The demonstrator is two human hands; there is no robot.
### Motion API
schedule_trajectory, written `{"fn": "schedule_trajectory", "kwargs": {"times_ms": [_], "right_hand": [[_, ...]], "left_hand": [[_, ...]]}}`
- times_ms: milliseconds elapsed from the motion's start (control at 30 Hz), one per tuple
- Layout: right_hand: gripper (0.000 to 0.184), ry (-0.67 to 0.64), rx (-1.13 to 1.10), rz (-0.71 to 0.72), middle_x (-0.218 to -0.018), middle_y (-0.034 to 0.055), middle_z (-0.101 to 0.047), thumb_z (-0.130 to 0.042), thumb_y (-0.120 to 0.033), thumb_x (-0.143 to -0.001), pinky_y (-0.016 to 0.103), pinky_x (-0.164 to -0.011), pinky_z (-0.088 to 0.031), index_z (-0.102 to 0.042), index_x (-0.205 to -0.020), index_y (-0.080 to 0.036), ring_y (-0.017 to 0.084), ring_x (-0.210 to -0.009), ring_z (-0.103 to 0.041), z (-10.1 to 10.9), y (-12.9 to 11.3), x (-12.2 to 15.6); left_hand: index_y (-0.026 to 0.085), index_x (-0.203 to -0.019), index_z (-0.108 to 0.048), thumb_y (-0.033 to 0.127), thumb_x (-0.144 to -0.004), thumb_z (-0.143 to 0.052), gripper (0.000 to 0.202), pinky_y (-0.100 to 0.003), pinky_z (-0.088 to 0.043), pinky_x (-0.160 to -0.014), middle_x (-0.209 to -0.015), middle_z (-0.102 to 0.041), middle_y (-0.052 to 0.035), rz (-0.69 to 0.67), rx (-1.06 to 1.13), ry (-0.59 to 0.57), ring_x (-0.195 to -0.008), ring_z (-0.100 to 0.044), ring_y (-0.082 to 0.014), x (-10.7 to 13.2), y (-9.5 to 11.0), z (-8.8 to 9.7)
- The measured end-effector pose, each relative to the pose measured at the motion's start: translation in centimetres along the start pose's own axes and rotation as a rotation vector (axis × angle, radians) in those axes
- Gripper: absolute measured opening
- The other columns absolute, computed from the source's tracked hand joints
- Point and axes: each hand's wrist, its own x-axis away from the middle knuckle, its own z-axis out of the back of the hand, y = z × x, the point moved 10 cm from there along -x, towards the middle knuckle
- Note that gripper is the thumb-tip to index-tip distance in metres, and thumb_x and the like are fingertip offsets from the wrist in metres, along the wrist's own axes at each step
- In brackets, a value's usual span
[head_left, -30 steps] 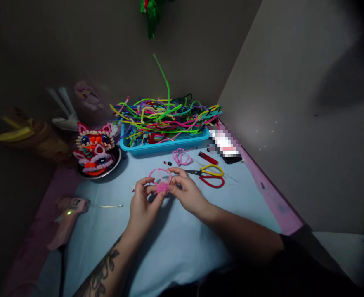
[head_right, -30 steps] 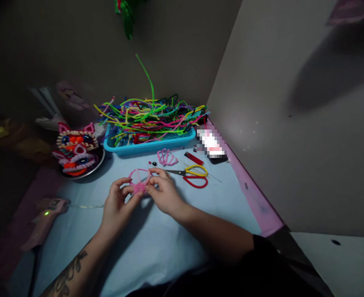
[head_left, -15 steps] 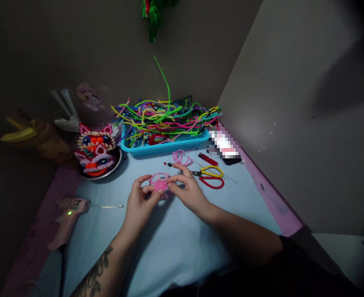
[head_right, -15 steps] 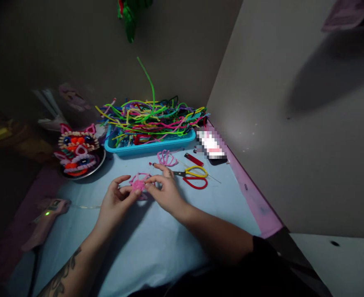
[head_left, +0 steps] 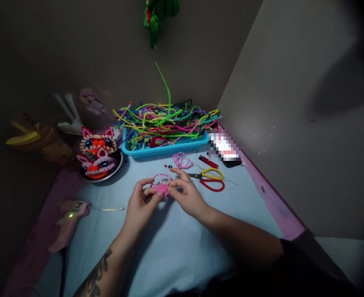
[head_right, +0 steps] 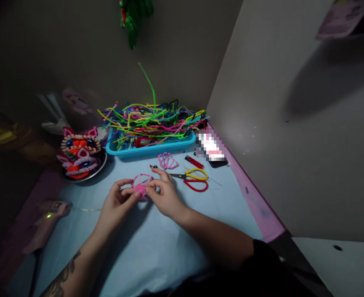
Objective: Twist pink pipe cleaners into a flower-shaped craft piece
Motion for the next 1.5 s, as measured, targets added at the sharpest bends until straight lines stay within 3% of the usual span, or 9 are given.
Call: {"fn": "schedule_trajectory", "kwargs": {"times_ms": [133,367,667,867,1000,1100,1200,1300,1500], "right_hand": [[0.012,-0.014,-0.024,-0.012,-0.148,0.0091,-0.047,-0.069,-0.035,-0.080,0.045,-0.116,-0.028,-0.068,-0.077,-0.023,0.026,-0.141,-0.040,-0.3,0.0,0.1],[0.018,-0.043,-0.162,-0.087,-0.149,0.0087,-0.047,-0.069,-0.035,-0.080,0.042,-0.112,-0.034,-0.065,-0.069,-0.021,0.026,-0.136,-0.046,-0.9,0.4,0.4],[0.017,-0.081,-0.111,-0.016,-0.144,0.0110,-0.048,-0.071,-0.037,-0.080,0.046,-0.114,-0.031,-0.067,-0.075,-0.021,0.028,-0.138,-0.044,-1.1,0.2,0.4],[0.013,0.113,-0.128,0.050,-0.120,0.0082,-0.062,-0.064,-0.034,-0.084,0.038,-0.095,-0.047,-0.069,-0.092,-0.025,0.024,-0.119,-0.058,2.3,-0.3,-0.8],[0.016,0.119,0.024,0.076,-0.098,0.0055,-0.071,-0.058,-0.031,-0.086,0.034,-0.078,-0.051,-0.070,-0.092,-0.024,0.021,-0.089,-0.065,5.4,-1.6,-4.4],[0.020,0.020,0.275,0.174,-0.097,0.0045,-0.075,-0.053,-0.025,-0.088,0.036,-0.086,-0.050,-0.073,-0.091,-0.025,0.023,-0.095,-0.067,5.9,-3.6,-9.2],[0.023,-0.179,0.525,0.168,-0.104,0.0056,-0.076,-0.053,-0.018,-0.088,0.037,-0.093,-0.046,-0.074,-0.094,-0.024,0.024,-0.102,-0.066,4.0,-3.5,-14.4],[0.008,-0.302,0.551,0.135,-0.085,0.0054,-0.077,-0.068,-0.020,-0.078,0.033,-0.083,-0.048,-0.076,-0.081,-0.023,0.024,-0.085,-0.067,2.1,-2.6,-18.2],[0.010,-0.428,0.481,0.096,-0.054,-0.0045,-0.066,-0.077,-0.018,-0.062,0.024,-0.059,-0.042,-0.069,-0.057,-0.021,0.012,-0.053,-0.053,1.1,-1.8,-19.1]], "left_hand": [[0.022,-0.098,-0.052,0.035,-0.065,-0.084,0.048,-0.027,-0.045,-0.066,-0.064,-0.071,0.0028,-0.021,-0.005,0.037,-0.063,-0.065,-0.0150,0.1,0.0,0.4],[0.022,-0.092,-0.051,0.033,-0.066,-0.082,0.042,-0.025,-0.042,-0.061,-0.060,-0.068,0.0047,-0.038,-0.017,0.020,-0.058,-0.060,-0.0125,0.5,0.2,-0.1],[0.021,-0.100,-0.053,0.036,-0.063,-0.084,0.050,-0.026,-0.044,-0.066,-0.066,-0.071,0.0028,0.026,0.037,0.061,-0.063,-0.063,-0.0135,0.5,0.1,0.2],[0.022,-0.098,-0.054,0.038,-0.062,-0.086,0.051,-0.024,-0.043,-0.067,-0.064,-0.070,0.0046,-0.001,0.149,0.211,-0.062,-0.062,-0.0120,0.2,0.6,2.5],[0.022,-0.101,-0.058,0.040,-0.062,-0.086,0.051,-0.022,-0.042,-0.062,-0.065,-0.070,0.0045,0.006,0.201,0.264,-0.062,-0.062,-0.0117,-0.2,0.5,3.7],[0.022,-0.103,-0.060,0.040,-0.060,-0.086,0.054,-0.024,-0.043,-0.060,-0.067,-0.069,0.0036,0.013,0.234,0.278,-0.061,-0.063,-0.0133,-0.4,0.4,4.2],[0.021,-0.107,-0.062,0.041,-0.060,-0.086,0.056,-0.026,-0.045,-0.062,-0.070,-0.070,0.0027,0.002,0.247,0.274,-0.064,-0.065,-0.0145,-0.4,0.4,4.2],[0.021,-0.108,-0.061,0.040,-0.062,-0.086,0.056,-0.026,-0.046,-0.068,-0.070,-0.070,0.0033,-0.031,0.231,0.264,-0.067,-0.065,-0.0136,-0.4,0.7,4.2],[0.019,-0.111,-0.060,0.040,-0.063,-0.086,0.058,-0.025,-0.046,-0.074,-0.071,-0.070,0.0028,-0.094,0.226,0.214,-0.072,-0.066,-0.0132,-0.1,1.6,3.5]]}}
